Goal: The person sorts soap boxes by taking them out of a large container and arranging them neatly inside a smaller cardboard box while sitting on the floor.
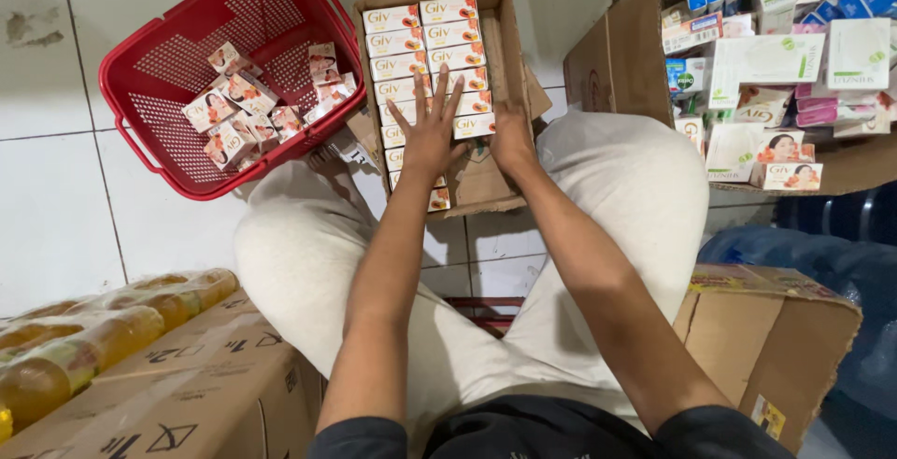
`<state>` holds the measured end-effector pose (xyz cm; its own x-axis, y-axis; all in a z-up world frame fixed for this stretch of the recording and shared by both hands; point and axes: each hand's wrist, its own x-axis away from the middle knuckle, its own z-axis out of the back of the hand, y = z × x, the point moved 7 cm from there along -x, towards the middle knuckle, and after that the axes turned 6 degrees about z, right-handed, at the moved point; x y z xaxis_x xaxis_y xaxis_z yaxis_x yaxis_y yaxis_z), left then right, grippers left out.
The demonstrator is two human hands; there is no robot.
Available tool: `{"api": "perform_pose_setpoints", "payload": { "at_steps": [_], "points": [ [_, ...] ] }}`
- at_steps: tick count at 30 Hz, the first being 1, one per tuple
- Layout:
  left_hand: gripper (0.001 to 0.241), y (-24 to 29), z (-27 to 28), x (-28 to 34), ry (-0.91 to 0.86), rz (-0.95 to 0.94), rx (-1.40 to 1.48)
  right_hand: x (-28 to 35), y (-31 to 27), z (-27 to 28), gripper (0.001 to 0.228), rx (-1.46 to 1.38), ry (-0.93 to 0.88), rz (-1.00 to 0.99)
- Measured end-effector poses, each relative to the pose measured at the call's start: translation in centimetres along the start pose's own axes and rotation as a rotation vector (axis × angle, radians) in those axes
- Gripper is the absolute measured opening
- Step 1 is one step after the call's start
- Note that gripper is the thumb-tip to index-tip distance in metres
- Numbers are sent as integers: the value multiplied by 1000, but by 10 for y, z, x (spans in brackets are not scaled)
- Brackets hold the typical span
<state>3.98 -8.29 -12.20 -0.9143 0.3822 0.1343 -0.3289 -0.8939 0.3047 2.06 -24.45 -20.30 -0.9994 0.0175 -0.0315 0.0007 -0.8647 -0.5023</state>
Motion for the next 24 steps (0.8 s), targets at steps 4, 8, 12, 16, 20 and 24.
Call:
{"api": "perform_pose_setpoints", "payload": {
  "at_steps": [4,8,12,16,20,24],
  "points": [
    [124,-1,-6,1,65,-17,18,3,-12,12,74,-56,-40,-26],
    [118,-3,-12,-2,95,-16,20,-1,-38,37,98,-106,-74,-32],
    [116,-2,-19,0,152,-27,15,-3,-62,53,106,-35,-15,169],
    [121,-6,-16,-1,250,-28,83,-9,-48,42,98,-86,-184,75],
    [134,-12,-9,-1,112,11,254,-1,-28,26,102,-97,-264,-108],
    [139,-13,9,7,72,-6,336,3,-37,25,107,-101,-206,-35]
  ]
}}
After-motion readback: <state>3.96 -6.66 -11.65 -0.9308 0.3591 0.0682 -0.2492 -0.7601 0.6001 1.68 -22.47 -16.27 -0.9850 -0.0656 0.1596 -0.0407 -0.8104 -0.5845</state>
